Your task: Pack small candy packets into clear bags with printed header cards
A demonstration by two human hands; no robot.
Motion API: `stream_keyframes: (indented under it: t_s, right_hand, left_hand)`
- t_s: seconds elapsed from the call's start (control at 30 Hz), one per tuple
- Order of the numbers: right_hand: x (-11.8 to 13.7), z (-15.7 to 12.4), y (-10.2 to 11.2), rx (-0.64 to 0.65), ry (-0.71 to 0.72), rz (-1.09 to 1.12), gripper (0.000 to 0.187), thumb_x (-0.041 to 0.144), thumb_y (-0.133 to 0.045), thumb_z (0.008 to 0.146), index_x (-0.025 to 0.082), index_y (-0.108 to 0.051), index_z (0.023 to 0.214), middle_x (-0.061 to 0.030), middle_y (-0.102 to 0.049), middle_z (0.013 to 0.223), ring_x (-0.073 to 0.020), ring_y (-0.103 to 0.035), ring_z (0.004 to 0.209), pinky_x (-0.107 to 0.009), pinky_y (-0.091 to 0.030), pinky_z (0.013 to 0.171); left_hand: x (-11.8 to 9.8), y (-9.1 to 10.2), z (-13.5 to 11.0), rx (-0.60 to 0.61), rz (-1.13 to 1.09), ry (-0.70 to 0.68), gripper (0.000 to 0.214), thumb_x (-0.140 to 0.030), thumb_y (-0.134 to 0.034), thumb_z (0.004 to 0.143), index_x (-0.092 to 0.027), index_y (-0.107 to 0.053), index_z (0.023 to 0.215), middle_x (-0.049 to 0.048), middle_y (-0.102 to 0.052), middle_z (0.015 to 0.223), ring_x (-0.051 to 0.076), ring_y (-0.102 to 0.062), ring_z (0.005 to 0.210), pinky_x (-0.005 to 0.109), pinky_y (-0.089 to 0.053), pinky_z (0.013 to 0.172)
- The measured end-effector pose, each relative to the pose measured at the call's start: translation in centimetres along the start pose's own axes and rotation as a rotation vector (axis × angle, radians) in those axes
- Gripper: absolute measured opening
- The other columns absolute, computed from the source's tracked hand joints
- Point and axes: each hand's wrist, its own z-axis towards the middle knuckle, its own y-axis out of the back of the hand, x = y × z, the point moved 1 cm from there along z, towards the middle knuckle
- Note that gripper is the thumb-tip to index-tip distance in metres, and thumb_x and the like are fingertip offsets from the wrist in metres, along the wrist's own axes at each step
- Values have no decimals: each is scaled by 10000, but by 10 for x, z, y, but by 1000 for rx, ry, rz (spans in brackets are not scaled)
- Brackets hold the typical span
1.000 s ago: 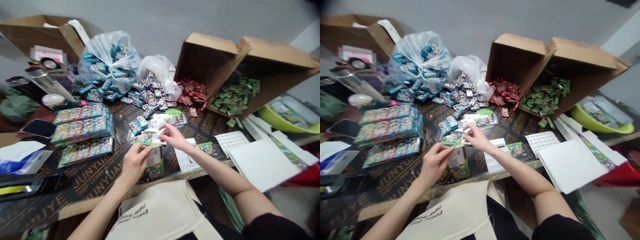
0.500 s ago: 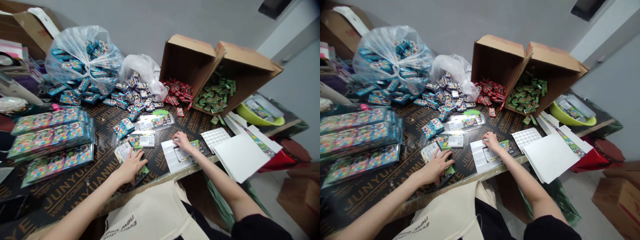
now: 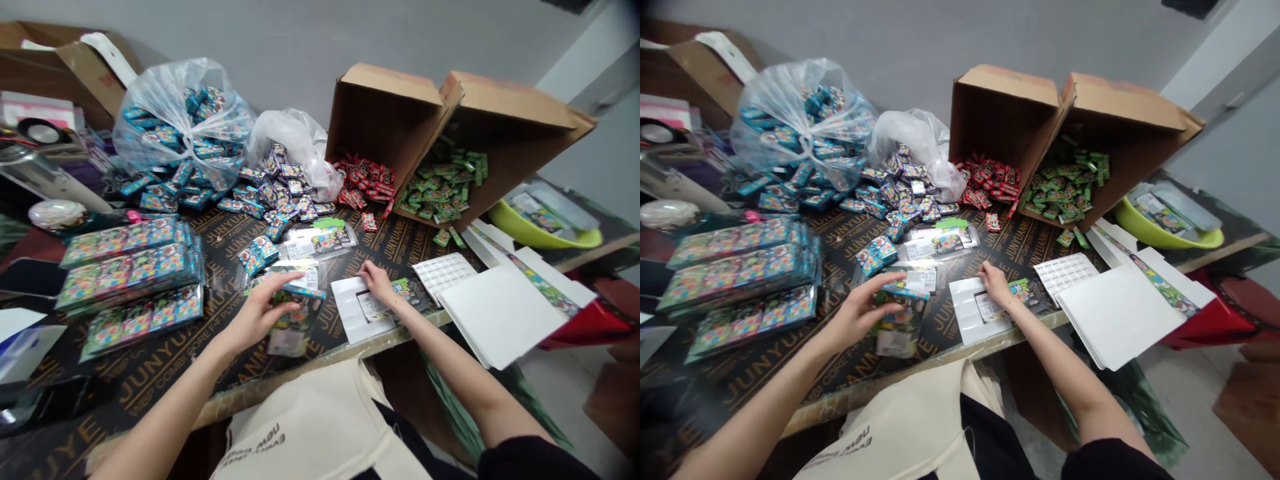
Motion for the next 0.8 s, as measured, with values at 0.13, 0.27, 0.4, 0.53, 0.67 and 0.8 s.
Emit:
stream_keyframes:
  t_s: [0.13, 0.27, 0.4, 0.53, 0.67, 0.8]
  right_hand:
    - [18, 10, 6, -103, -10, 97, 96, 239, -411, 812, 189, -451, 740, -52, -552, 809, -176, -518, 776, -291, -386, 711]
    - [76, 18, 10, -198, 13, 374, 106, 292, -463, 804, 192, -471, 771, -43, -550, 831, -165, -516, 758, -293, -405, 712]
    - [145, 23, 13, -100, 72, 599, 134, 311, -550, 767, 184, -508, 763, -17, -539, 739, -141, -500, 681, -280, -407, 668]
    - [183, 26, 13, 178, 154, 688, 270, 261, -570, 750, 194, -480, 996, 13, -534, 716, -124, -508, 664, -262, -407, 657]
    - [196, 31, 13, 421, 256, 605, 476, 221, -565, 756, 211, -368, 1190, 33, -513, 718, -114, -504, 667, -245, -401, 653]
    - [202, 34, 8, 532, 368, 475, 542, 167, -555, 759, 218, -337, 1252, 42, -487, 712, -115, -496, 682, -252, -395, 684]
  left_hand:
    - [13, -5, -13, -165, -120, 83, 257, -267, -608, 755, -204, -638, 1003, 60, -629, 940, 195, -568, 927, 331, -429, 838]
    - [18, -9, -18, -200, -94, 105, 262, -252, -584, 774, -218, -646, 1026, 50, -606, 902, 171, -572, 852, 318, -456, 773]
    - [12, -9, -13, -268, -26, 83, 196, -208, -629, 732, -212, -689, 919, 51, -638, 847, 171, -587, 802, 320, -468, 748]
    - [6, -11, -11, -294, 3, 48, 156, -179, -616, 737, -211, -700, 864, 47, -652, 808, 164, -598, 757, 306, -481, 715]
    - [4, -12, -12, -278, 13, 30, 173, -163, -557, 774, -201, -695, 870, 48, -648, 802, 153, -596, 746, 294, -481, 709]
    - [4, -11, -15, -320, -59, 116, 97, -179, -573, 755, -171, -663, 793, 41, -659, 759, 157, -608, 706, 292, -490, 687]
